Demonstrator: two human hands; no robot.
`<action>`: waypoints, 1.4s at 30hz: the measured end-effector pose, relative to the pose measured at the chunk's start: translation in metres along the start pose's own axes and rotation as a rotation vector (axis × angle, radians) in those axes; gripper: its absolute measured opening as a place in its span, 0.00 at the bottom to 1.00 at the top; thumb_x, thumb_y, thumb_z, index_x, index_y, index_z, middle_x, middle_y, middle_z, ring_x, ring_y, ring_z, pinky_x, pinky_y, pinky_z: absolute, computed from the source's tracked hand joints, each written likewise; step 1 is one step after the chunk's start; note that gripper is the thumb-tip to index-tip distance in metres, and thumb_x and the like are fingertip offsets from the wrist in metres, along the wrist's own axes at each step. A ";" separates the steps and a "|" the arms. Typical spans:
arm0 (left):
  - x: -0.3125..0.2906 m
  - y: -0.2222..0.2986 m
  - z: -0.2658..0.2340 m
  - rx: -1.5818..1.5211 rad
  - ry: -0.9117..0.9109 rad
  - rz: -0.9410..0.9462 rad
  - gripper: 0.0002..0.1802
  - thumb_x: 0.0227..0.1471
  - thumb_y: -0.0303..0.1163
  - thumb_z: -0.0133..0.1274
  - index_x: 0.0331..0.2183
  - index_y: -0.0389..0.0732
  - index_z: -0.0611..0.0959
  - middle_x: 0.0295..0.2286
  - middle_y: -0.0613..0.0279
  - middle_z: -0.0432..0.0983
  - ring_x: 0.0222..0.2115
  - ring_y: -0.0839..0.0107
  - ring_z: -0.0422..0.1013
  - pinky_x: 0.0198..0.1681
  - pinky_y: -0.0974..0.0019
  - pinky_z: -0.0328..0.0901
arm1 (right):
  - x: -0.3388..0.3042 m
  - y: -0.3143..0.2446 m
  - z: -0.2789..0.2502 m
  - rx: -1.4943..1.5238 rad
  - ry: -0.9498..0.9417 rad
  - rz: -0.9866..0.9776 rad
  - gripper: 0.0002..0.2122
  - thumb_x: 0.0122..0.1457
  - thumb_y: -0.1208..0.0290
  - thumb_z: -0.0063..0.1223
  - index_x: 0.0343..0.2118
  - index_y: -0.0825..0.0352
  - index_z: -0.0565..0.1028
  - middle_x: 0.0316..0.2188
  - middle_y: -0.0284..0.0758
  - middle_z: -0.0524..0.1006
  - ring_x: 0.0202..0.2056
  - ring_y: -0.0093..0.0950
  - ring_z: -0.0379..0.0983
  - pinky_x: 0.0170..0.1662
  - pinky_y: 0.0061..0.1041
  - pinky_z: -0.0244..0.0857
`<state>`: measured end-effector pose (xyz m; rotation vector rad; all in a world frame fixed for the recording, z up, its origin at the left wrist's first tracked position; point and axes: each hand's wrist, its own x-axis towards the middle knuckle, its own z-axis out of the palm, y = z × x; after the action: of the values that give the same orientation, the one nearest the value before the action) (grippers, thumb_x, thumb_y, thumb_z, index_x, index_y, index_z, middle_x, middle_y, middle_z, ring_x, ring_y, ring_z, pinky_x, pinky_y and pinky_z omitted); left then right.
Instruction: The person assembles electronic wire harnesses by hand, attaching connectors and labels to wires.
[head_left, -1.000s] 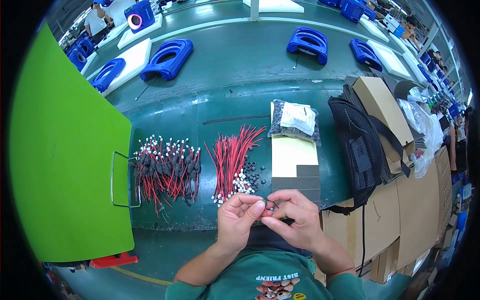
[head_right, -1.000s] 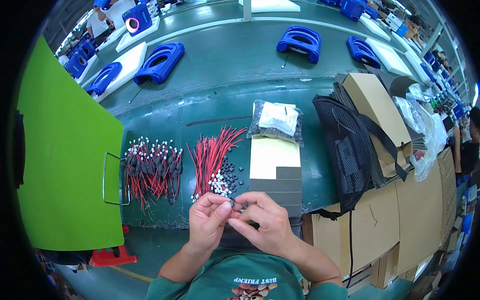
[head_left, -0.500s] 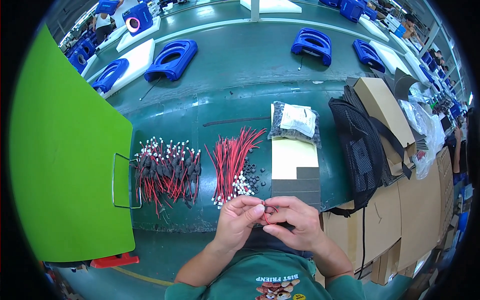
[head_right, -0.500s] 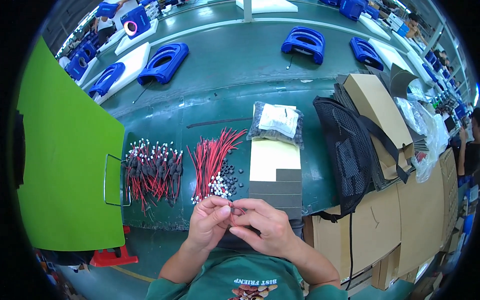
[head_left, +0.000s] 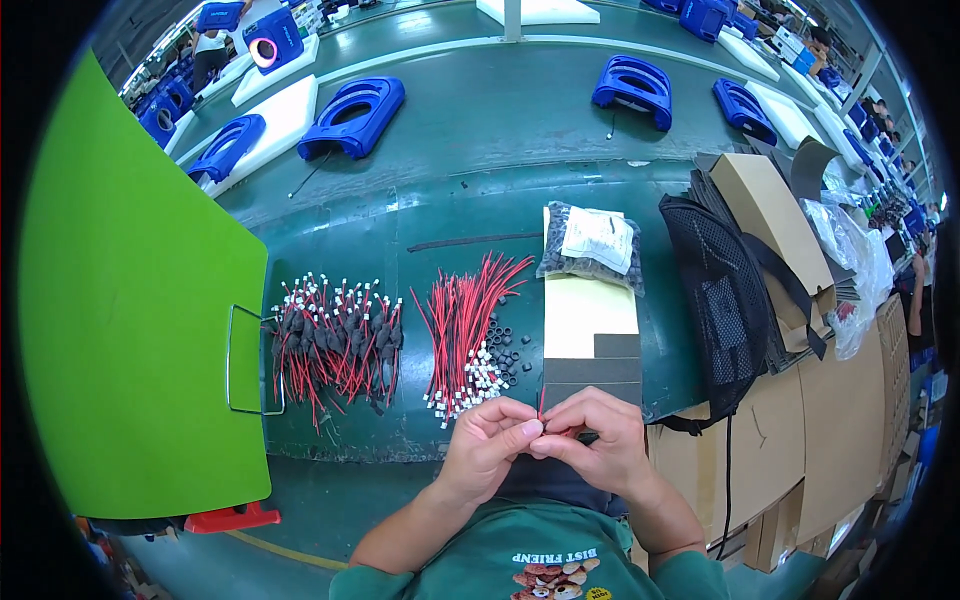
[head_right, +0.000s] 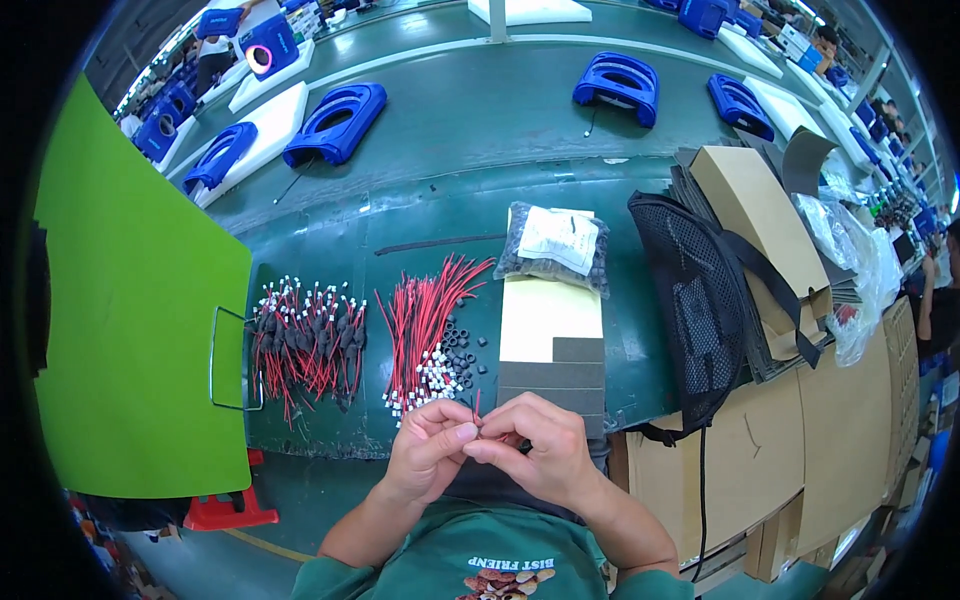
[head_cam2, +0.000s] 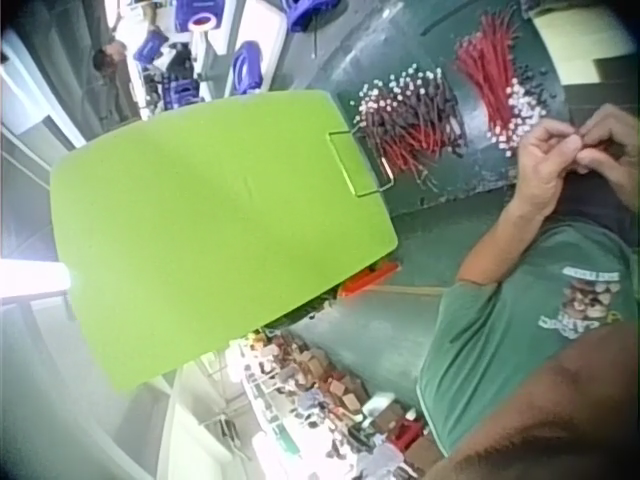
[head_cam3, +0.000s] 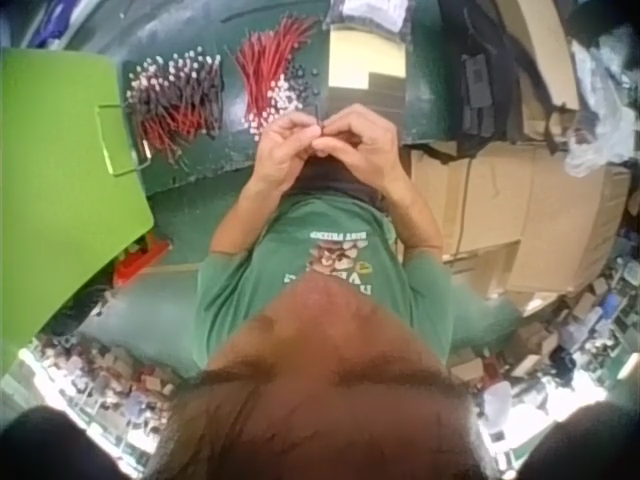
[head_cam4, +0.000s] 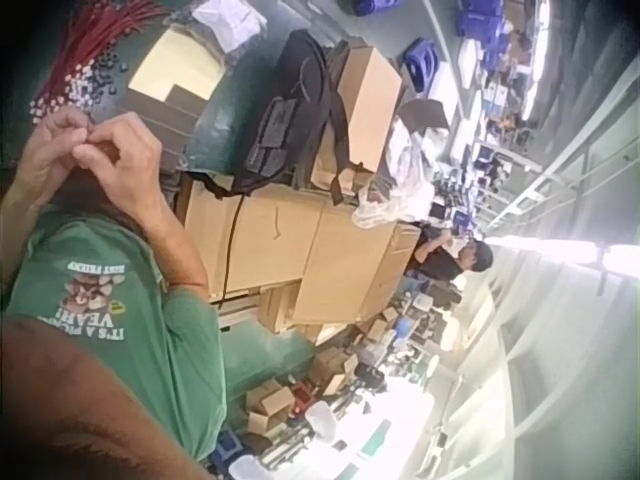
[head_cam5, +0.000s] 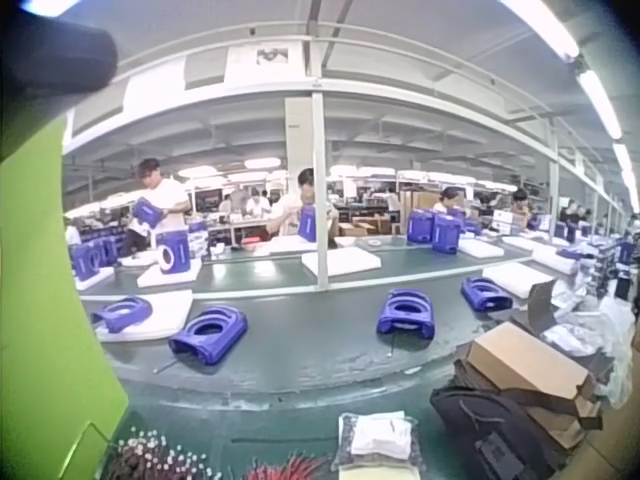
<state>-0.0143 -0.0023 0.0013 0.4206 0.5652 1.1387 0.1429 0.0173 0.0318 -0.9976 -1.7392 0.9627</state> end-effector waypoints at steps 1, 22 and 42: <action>0.000 0.000 0.000 0.001 -0.001 0.000 0.06 0.48 0.22 0.50 0.32 0.35 0.76 0.26 0.59 0.75 0.27 0.76 0.72 0.31 0.75 0.67 | -0.001 0.001 0.000 0.007 -0.010 0.028 0.10 0.39 0.74 0.65 0.23 0.67 0.74 0.24 0.35 0.75 0.24 0.21 0.72 0.25 0.15 0.66; -0.001 0.001 0.004 0.154 -0.108 -0.120 0.04 0.46 0.23 0.53 0.28 0.34 0.77 0.25 0.58 0.75 0.23 0.77 0.71 0.26 0.76 0.67 | 0.000 0.002 -0.011 0.277 0.142 0.101 0.03 0.47 0.83 0.51 0.20 0.72 0.71 0.23 0.36 0.71 0.22 0.18 0.66 0.23 0.15 0.61; -0.005 0.029 -0.008 0.497 -0.199 -0.076 0.11 0.52 0.31 0.48 0.29 0.32 0.79 0.20 0.64 0.73 0.18 0.83 0.66 0.22 0.80 0.63 | 0.009 -0.073 -0.033 0.633 0.129 -0.210 0.04 0.53 0.80 0.44 0.23 0.70 0.68 0.17 0.39 0.72 0.11 0.19 0.61 0.13 0.15 0.53</action>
<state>-0.0420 0.0043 0.0129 0.9214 0.6815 0.8641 0.1548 0.0039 0.1105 -0.4449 -1.2701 1.1749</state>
